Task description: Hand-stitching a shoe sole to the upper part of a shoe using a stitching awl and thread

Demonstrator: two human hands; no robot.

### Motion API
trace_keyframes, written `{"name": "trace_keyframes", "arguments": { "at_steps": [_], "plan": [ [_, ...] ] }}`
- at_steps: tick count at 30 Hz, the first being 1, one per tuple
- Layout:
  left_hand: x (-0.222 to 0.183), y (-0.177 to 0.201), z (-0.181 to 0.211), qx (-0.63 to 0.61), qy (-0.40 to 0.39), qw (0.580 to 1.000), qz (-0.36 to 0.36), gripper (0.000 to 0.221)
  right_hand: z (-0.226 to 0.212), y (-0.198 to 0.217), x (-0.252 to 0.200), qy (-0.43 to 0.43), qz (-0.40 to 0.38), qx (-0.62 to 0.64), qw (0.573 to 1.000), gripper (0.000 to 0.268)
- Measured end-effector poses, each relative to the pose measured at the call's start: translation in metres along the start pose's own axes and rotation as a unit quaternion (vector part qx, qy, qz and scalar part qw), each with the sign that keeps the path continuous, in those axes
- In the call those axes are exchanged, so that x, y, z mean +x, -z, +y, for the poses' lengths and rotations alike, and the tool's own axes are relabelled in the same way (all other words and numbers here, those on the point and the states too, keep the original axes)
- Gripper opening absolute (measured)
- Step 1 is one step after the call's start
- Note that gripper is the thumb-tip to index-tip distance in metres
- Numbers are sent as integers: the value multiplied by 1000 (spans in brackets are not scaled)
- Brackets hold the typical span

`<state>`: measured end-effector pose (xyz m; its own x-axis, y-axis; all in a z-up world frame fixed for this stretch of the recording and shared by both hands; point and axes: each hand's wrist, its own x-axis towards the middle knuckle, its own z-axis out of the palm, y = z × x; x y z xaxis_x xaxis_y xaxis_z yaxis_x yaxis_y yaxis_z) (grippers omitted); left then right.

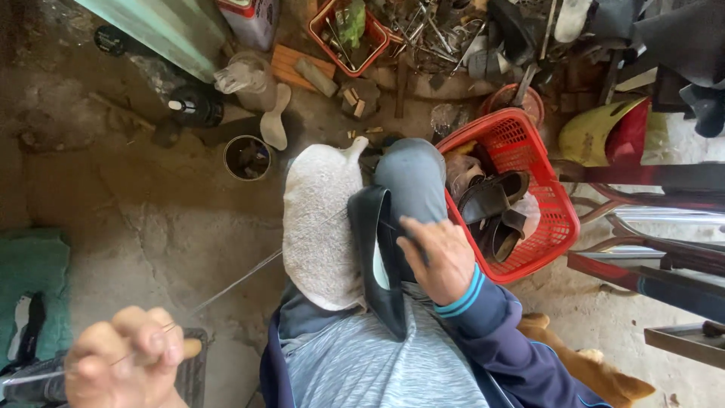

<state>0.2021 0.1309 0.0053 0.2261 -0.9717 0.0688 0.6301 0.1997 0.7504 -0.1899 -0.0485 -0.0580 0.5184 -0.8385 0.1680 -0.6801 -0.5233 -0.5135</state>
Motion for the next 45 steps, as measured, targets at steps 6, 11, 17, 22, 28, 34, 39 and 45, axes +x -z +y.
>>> {"name": "trace_keyframes", "arguments": {
  "at_steps": [6,11,17,22,28,34,39,45],
  "plan": [
    [27,-24,-3,57,5,997,55,28,-15,35,10,-65,-53,281,956,18],
    [45,-23,-29,161,72,968,179,26,5,18,30,-50,-12,737,674,33],
    [40,24,-77,226,177,896,340,36,158,-49,-12,-329,49,730,597,31],
    [29,34,-86,194,199,884,375,34,248,-26,-66,-514,222,553,617,28],
    [59,17,-80,388,330,777,371,14,248,-9,-95,-515,33,410,752,21],
    [68,-4,-91,657,65,717,225,22,112,27,4,-4,153,-34,988,21],
    [105,-108,-120,594,69,798,69,31,7,-11,28,19,114,-1,993,60],
    [107,-123,-151,597,92,794,-65,52,-1,-1,15,6,131,5,991,14]
  ]
}}
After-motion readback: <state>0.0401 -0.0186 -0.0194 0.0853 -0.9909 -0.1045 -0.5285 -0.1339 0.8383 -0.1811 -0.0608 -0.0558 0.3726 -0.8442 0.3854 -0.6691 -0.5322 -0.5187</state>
